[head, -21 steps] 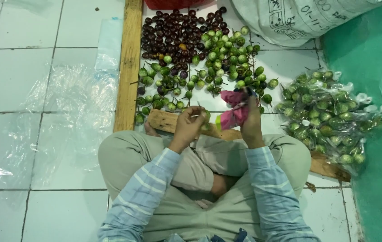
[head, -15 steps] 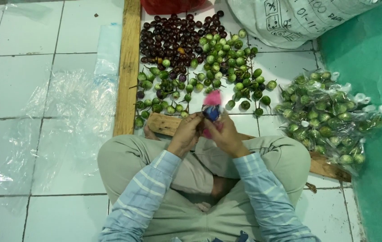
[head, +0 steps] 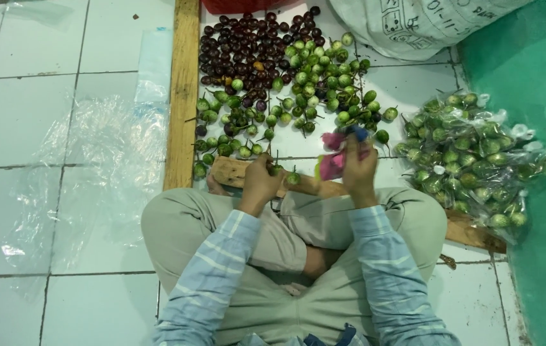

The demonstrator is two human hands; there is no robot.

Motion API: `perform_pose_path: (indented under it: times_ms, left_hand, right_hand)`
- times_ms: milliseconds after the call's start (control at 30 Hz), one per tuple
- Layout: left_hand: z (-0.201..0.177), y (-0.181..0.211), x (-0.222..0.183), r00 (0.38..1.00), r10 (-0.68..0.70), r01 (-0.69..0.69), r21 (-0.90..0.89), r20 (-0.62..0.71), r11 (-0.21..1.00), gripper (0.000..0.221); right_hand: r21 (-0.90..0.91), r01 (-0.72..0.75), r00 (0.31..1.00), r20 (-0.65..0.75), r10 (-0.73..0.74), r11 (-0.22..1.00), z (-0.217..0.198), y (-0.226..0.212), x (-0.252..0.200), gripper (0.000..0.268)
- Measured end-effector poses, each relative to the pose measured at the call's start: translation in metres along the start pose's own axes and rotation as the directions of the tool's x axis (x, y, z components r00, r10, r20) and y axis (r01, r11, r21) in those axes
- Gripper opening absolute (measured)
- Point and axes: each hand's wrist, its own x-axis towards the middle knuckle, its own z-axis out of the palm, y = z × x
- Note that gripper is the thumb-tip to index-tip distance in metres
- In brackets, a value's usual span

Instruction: The person sits on the floor and wipes small green fruits with a pink cloth, handling them one at a time. The person also picks up and places down the fruits and occasionally adjusts the cloth.

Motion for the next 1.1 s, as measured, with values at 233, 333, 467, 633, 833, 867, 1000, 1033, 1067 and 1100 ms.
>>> perform_pose_path:
  times_ms: [233, 333, 467, 633, 833, 867, 1000, 1033, 1067, 1100]
  left_hand:
    - [0.049, -0.070, 0.046, 0.998, 0.027, -0.038, 0.227, 0.048, 0.973, 0.032]
    - [0.058, -0.083, 0.053, 0.998, -0.062, 0.054, 0.300, 0.018, 0.952, 0.028]
    - [0.048, -0.069, 0.045, 0.999, -0.003, -0.009, 0.292, 0.043, 0.956, 0.032]
    - [0.039, -0.051, 0.032, 0.999, -0.005, -0.011, 0.307, 0.053, 0.952, 0.036]
    - [0.032, -0.034, 0.028, 0.999, -0.017, 0.000, 0.330, 0.047, 0.944, 0.032]
    - [0.023, -0.005, 0.010, 0.999, -0.012, -0.001, 0.373, 0.032, 0.928, 0.044]
    - [0.025, 0.039, -0.003, 0.994, 0.106, -0.098, 0.459, 0.009, 0.883, 0.051]
    - [0.030, 0.042, 0.000, 0.994, 0.108, -0.102, 0.462, 0.013, 0.881, 0.051]
    - [0.035, 0.045, 0.004, 0.988, 0.146, -0.152, 0.434, 0.049, 0.888, 0.048]
    - [0.041, 0.048, 0.008, 0.979, 0.184, -0.202, 0.405, 0.084, 0.892, 0.045]
  right_hand:
    - [0.205, -0.149, 0.942, -0.268, 0.202, 0.967, -0.048, 0.024, 0.027, 0.031]
    - [0.311, -0.222, 0.880, -0.343, 0.327, 0.924, -0.044, -0.009, 0.028, 0.030]
    - [0.450, -0.252, 0.831, -0.354, 0.430, 0.857, -0.044, -0.014, 0.035, 0.025]
    - [0.619, -0.253, 0.802, -0.295, 0.519, 0.743, -0.054, 0.000, 0.037, 0.027]
    - [0.787, -0.320, 0.737, -0.142, 0.660, 0.527, -0.068, 0.021, 0.041, 0.029]
    - [0.798, -0.349, 0.732, -0.095, 0.675, 0.490, -0.068, 0.013, 0.040, 0.028]
    - [0.881, -0.337, 0.724, 0.017, 0.689, 0.332, -0.073, -0.002, 0.049, 0.026]
    - [0.883, -0.333, 0.724, 0.014, 0.690, 0.332, -0.076, 0.004, 0.050, 0.026]
    - [0.897, -0.326, 0.725, 0.036, 0.688, 0.297, -0.080, 0.010, 0.053, 0.025]
    - [0.911, -0.320, 0.727, 0.058, 0.685, 0.262, -0.083, 0.015, 0.055, 0.024]
